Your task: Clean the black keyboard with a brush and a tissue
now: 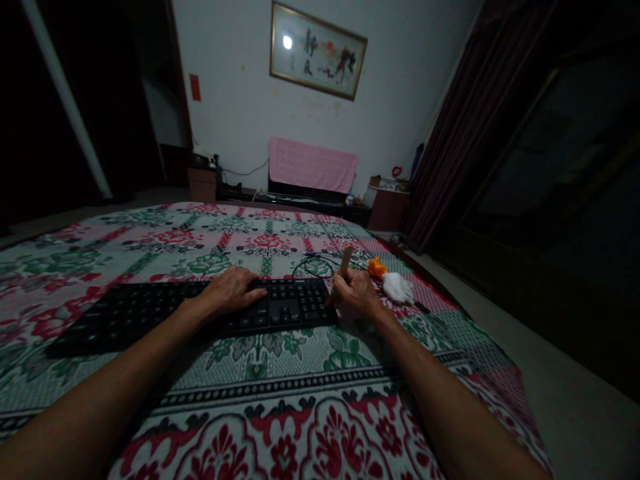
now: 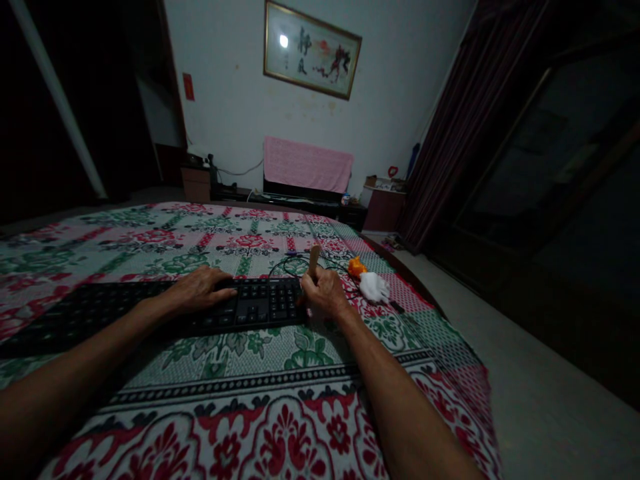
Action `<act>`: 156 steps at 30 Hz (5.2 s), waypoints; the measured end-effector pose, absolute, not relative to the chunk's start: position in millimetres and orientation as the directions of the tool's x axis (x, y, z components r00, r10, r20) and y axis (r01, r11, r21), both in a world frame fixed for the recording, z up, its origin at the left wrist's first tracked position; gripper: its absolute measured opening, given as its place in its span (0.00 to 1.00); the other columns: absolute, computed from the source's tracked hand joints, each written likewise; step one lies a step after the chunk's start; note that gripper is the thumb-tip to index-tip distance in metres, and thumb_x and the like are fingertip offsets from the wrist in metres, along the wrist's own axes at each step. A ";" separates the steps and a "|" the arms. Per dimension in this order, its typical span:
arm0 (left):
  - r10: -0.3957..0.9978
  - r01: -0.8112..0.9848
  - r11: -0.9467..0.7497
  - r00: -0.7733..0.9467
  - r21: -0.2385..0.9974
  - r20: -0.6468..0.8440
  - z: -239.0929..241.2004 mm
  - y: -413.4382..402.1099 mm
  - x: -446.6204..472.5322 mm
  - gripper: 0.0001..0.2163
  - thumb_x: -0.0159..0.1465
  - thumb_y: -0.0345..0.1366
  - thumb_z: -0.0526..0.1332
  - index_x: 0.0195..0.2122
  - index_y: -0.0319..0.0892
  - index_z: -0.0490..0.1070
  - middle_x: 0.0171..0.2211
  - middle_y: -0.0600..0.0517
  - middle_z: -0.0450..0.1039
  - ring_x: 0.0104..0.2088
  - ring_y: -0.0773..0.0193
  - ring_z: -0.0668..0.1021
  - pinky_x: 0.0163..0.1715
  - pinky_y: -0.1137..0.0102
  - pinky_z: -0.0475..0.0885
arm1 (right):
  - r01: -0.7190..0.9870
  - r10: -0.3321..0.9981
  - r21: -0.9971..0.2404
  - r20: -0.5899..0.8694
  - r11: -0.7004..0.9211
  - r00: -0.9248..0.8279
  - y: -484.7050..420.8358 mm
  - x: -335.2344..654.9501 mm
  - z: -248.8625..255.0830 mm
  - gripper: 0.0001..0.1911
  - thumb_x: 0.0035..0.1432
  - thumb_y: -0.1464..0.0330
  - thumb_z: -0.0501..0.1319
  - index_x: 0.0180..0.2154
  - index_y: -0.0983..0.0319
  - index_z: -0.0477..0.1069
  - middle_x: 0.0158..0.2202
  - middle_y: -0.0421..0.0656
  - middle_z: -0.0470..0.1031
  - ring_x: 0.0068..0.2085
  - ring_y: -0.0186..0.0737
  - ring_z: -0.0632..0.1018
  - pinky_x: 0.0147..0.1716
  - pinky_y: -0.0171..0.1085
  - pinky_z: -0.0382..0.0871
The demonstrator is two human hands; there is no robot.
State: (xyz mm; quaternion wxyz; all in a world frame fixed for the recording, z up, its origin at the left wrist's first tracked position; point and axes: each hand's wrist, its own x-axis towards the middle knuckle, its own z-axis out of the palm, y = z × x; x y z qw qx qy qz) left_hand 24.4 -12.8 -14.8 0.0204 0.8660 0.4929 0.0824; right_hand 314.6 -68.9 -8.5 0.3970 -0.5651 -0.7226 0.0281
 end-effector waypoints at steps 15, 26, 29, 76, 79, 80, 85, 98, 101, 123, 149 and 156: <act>0.845 0.845 -0.530 0.519 0.069 0.132 -15.0 -13.1 24.5 0.23 0.60 0.52 0.48 0.44 0.43 0.73 0.40 0.44 0.75 0.43 0.51 0.73 0.43 0.62 0.66 | 0.847 0.831 -0.454 0.555 0.276 0.027 -70.0 314.9 -4.8 0.11 0.51 0.66 0.52 0.20 0.61 0.64 0.17 0.39 0.67 0.22 0.34 0.69 0.22 0.32 0.56; 0.860 0.847 -0.509 0.497 0.152 0.112 -13.6 -14.2 24.8 0.23 0.59 0.51 0.51 0.48 0.45 0.71 0.45 0.46 0.74 0.48 0.53 0.72 0.48 0.64 0.64 | 0.736 0.850 -0.534 0.516 0.416 -0.106 -87.5 310.6 -5.8 0.13 0.52 0.64 0.52 0.21 0.63 0.66 0.18 0.39 0.66 0.22 0.34 0.69 0.22 0.32 0.57; 0.859 0.849 -0.512 0.499 0.130 0.116 -13.8 -14.3 25.3 0.24 0.59 0.52 0.50 0.49 0.43 0.71 0.46 0.44 0.73 0.48 0.53 0.72 0.48 0.63 0.64 | 0.783 0.836 -0.475 0.539 0.402 -0.102 -96.5 313.2 -6.5 0.13 0.51 0.65 0.52 0.18 0.62 0.63 0.16 0.38 0.63 0.20 0.32 0.66 0.21 0.32 0.55; 0.846 0.845 -0.526 0.509 0.097 0.156 -13.5 -15.7 24.8 0.23 0.59 0.52 0.50 0.45 0.43 0.72 0.42 0.45 0.74 0.45 0.52 0.72 0.45 0.63 0.65 | 0.554 0.883 -0.766 0.457 0.327 0.110 -47.0 304.7 -16.4 0.16 0.54 0.60 0.54 0.32 0.64 0.73 0.30 0.43 0.74 0.33 0.40 0.75 0.30 0.33 0.66; 0.844 0.843 -0.531 0.517 0.086 0.141 -13.9 -14.9 24.6 0.22 0.60 0.52 0.49 0.45 0.43 0.72 0.41 0.45 0.74 0.44 0.52 0.73 0.45 0.64 0.65 | 0.542 0.851 -0.764 0.501 0.349 0.159 -48.4 303.1 -16.2 0.17 0.54 0.59 0.54 0.33 0.65 0.73 0.29 0.43 0.75 0.32 0.40 0.75 0.31 0.34 0.66; 0.844 0.844 -0.531 0.518 0.079 0.135 -14.5 -13.9 24.4 0.23 0.60 0.52 0.49 0.45 0.43 0.72 0.41 0.45 0.74 0.44 0.52 0.73 0.44 0.63 0.65 | 0.527 0.849 -0.762 0.511 0.375 0.136 -49.0 300.6 -16.4 0.17 0.54 0.59 0.54 0.33 0.65 0.73 0.30 0.43 0.75 0.33 0.40 0.75 0.32 0.34 0.67; 0.856 0.856 -0.512 0.501 0.071 0.132 -17.3 -10.2 24.0 0.23 0.59 0.53 0.49 0.45 0.44 0.72 0.42 0.45 0.74 0.45 0.52 0.72 0.44 0.63 0.65 | 0.550 0.863 -0.736 0.503 0.395 0.054 -50.4 290.6 -18.4 0.14 0.55 0.63 0.53 0.32 0.63 0.73 0.29 0.42 0.75 0.32 0.38 0.75 0.31 0.33 0.66; 0.848 0.847 -0.526 0.515 0.075 0.127 -14.2 -13.4 24.9 0.23 0.60 0.52 0.49 0.45 0.43 0.72 0.41 0.44 0.74 0.44 0.51 0.73 0.43 0.62 0.66 | 0.473 0.872 -0.768 0.490 0.433 -0.003 -46.7 293.5 -16.8 0.19 0.59 0.59 0.49 0.39 0.64 0.72 0.32 0.42 0.74 0.28 0.36 0.72 0.28 0.33 0.65; 0.852 0.851 -0.520 0.510 0.071 0.122 -13.5 -13.8 25.6 0.23 0.60 0.52 0.49 0.46 0.43 0.72 0.42 0.45 0.74 0.44 0.51 0.73 0.44 0.63 0.65 | 0.510 0.874 -0.742 0.485 0.434 -0.038 -49.6 292.3 -16.2 0.18 0.60 0.60 0.48 0.39 0.63 0.71 0.33 0.43 0.74 0.32 0.37 0.73 0.31 0.33 0.66; 0.841 0.843 -0.533 0.519 0.072 0.153 -13.7 -15.0 25.1 0.23 0.60 0.52 0.49 0.45 0.43 0.73 0.41 0.44 0.75 0.44 0.50 0.74 0.42 0.62 0.66 | 0.600 0.870 -0.653 0.465 0.462 -0.164 -59.7 286.5 -3.9 0.18 0.62 0.63 0.47 0.30 0.62 0.72 0.30 0.42 0.74 0.33 0.36 0.74 0.34 0.33 0.64; 0.859 0.856 -0.509 0.498 0.091 0.119 -11.2 -16.3 25.7 0.23 0.59 0.52 0.49 0.47 0.44 0.72 0.43 0.45 0.74 0.46 0.51 0.72 0.44 0.62 0.65 | 0.625 0.878 -0.656 0.466 0.423 -0.106 -58.8 288.6 -0.1 0.19 0.63 0.63 0.47 0.31 0.64 0.73 0.30 0.43 0.73 0.33 0.37 0.73 0.33 0.33 0.63; 0.857 0.852 -0.513 0.500 0.108 0.123 -13.1 -14.4 25.1 0.23 0.59 0.52 0.50 0.46 0.44 0.72 0.43 0.45 0.74 0.45 0.52 0.72 0.45 0.63 0.65 | 0.624 0.902 -0.660 0.385 0.419 -0.198 -61.9 287.9 0.6 0.20 0.63 0.64 0.47 0.25 0.63 0.71 0.26 0.41 0.74 0.29 0.35 0.72 0.30 0.32 0.63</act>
